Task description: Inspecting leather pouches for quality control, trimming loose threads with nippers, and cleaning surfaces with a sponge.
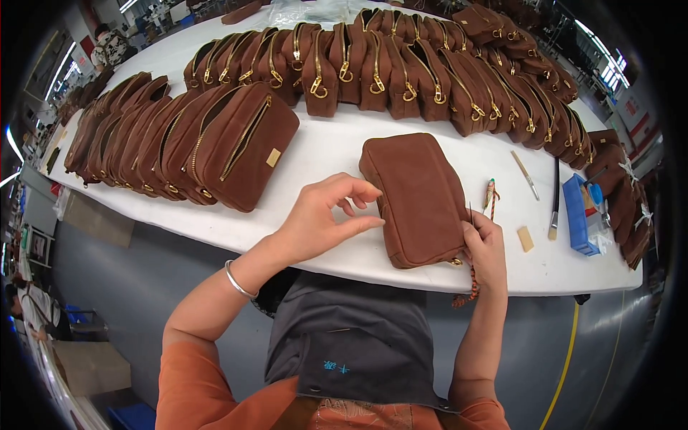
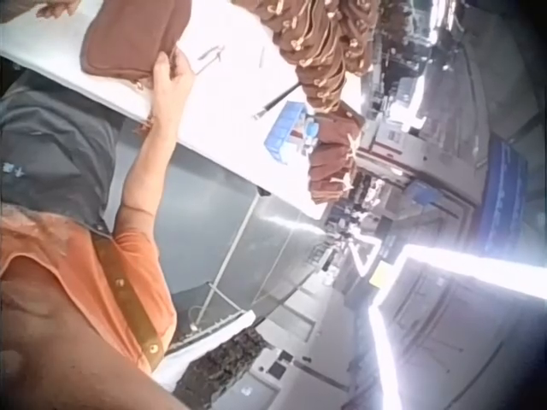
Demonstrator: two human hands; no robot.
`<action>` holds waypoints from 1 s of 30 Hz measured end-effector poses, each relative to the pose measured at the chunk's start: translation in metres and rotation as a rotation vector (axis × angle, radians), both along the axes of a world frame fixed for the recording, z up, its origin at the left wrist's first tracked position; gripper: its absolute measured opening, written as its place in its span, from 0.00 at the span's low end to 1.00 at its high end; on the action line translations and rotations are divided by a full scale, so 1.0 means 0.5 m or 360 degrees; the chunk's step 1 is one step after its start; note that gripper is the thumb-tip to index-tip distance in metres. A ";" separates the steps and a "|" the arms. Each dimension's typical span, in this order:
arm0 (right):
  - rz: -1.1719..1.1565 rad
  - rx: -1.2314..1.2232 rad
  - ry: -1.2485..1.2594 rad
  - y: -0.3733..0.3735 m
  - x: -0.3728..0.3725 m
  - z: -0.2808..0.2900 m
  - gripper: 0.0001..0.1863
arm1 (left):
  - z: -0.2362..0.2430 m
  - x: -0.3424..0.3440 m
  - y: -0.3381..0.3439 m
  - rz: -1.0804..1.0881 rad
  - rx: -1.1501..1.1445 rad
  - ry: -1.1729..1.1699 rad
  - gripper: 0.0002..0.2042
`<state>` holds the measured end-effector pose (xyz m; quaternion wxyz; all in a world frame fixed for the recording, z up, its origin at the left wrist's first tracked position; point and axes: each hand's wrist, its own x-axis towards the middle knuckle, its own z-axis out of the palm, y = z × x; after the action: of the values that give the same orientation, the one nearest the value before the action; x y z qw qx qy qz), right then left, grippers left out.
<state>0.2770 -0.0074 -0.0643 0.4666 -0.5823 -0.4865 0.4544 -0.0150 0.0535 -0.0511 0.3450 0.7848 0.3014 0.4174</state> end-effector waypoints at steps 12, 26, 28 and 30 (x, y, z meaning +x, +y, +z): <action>-0.0038 0.0084 0.0054 -0.003 -0.007 -0.007 0.19 | -0.028 0.041 0.002 0.0146 0.0341 0.0127 0.02; -0.0134 0.0149 -0.0182 0.020 0.001 -0.015 0.19 | -0.026 -0.013 -0.125 0.0045 -0.0532 -0.0145 0.04; -0.0100 0.0211 -0.0225 0.028 0.005 -0.019 0.19 | -0.028 -0.022 -0.129 0.0055 -0.0578 -0.0229 0.04; -0.0131 0.0316 -0.0323 0.033 0.004 -0.017 0.20 | -0.041 -0.029 -0.126 0.0183 -0.0495 -0.0377 0.05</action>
<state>0.2792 0.0092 -0.0726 0.4886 -0.5956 -0.5494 0.3235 -0.0295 -0.0093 -0.0717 0.4706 0.6490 0.3638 0.4743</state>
